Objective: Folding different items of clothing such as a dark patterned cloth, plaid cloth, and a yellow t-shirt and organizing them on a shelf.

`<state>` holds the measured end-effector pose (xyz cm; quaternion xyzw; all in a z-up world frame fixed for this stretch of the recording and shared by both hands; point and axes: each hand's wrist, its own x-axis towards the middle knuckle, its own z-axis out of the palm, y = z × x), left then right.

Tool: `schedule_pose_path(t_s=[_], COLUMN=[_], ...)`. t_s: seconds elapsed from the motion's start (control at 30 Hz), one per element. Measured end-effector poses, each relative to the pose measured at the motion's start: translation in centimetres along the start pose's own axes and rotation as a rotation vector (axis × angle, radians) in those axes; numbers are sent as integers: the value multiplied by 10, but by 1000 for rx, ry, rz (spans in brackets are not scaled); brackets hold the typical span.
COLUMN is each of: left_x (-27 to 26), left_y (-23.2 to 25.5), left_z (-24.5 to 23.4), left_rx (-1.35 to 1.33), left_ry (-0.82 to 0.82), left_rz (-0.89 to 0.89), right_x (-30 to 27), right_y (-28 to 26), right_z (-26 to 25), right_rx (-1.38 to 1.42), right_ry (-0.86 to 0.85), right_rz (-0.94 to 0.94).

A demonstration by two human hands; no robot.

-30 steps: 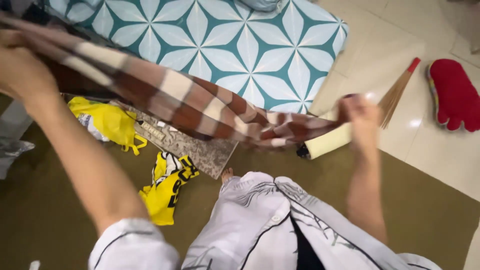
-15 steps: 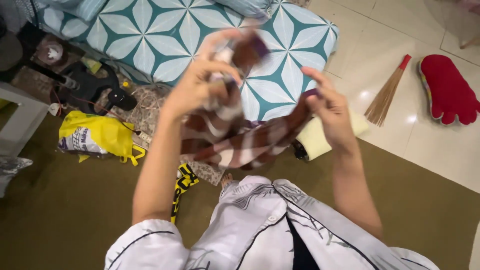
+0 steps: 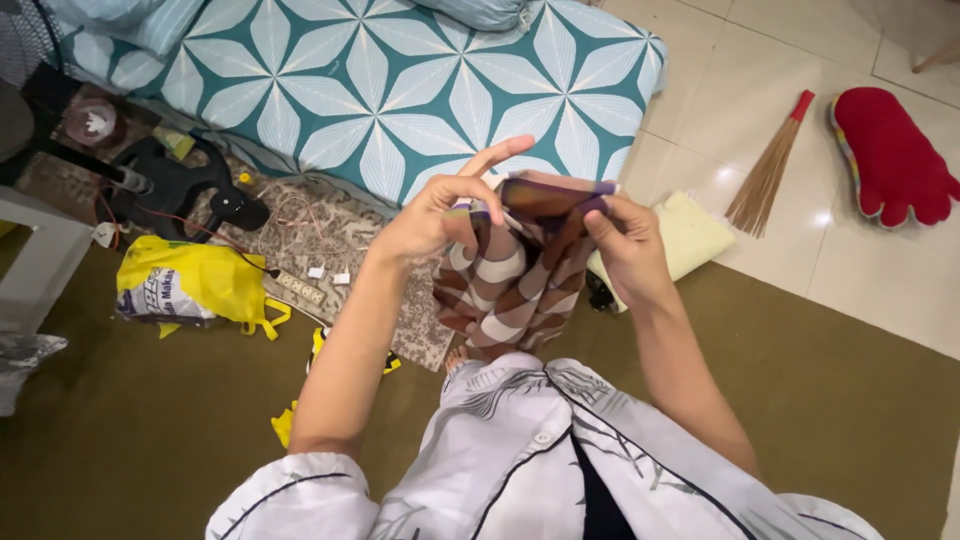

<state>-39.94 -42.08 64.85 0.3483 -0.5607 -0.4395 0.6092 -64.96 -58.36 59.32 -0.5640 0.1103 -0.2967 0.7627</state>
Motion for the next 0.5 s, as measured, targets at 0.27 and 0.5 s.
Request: schedule_pose_path(t_s=[0.27, 0.5], left_x=[-16, 16], left_y=[-8, 0], left_z=[-5, 84], left_rx=[138, 326], left_ry=[-273, 87], left_rz=[-371, -385], right_x=[-7, -12], right_y=[-52, -37], right_z=[19, 13], right_rx=[-62, -95], right_ry=[80, 65], right_rz=[-219, -222])
